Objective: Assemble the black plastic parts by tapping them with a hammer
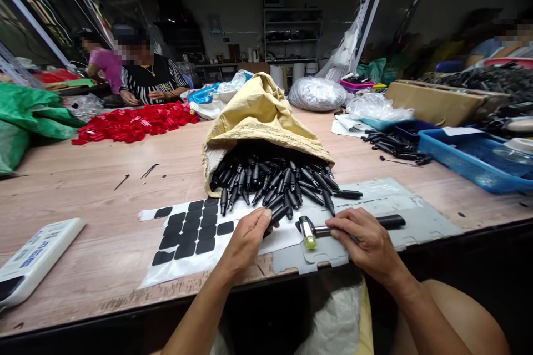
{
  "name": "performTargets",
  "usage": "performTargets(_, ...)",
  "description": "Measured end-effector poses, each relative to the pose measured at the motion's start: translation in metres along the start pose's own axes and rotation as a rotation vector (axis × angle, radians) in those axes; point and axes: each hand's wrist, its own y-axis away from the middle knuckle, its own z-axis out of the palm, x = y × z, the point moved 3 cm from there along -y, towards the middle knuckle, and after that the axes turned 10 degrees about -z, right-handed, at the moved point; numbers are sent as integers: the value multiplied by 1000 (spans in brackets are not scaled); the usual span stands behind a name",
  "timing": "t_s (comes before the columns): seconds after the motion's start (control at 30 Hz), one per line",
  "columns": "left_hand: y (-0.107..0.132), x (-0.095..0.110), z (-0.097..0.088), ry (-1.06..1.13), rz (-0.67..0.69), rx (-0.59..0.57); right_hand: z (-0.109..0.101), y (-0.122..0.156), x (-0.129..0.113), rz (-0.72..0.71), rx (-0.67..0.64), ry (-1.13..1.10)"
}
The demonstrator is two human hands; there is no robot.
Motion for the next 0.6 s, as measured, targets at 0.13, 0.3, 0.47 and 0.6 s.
performTargets(0.13,1,6,-1,-102,86,12,0,0,-1,-9,4,1)
performTargets(0.3,37,27,1,-343,343,-52,0,0,0,-4,-14,16)
performTargets(0.47,86,15,27,-604,424,-321,0,0,0,-6,-15,40)
performTargets(0.6,96,-35,49,-688,327,-316,0,1,0,-9,-8,51)
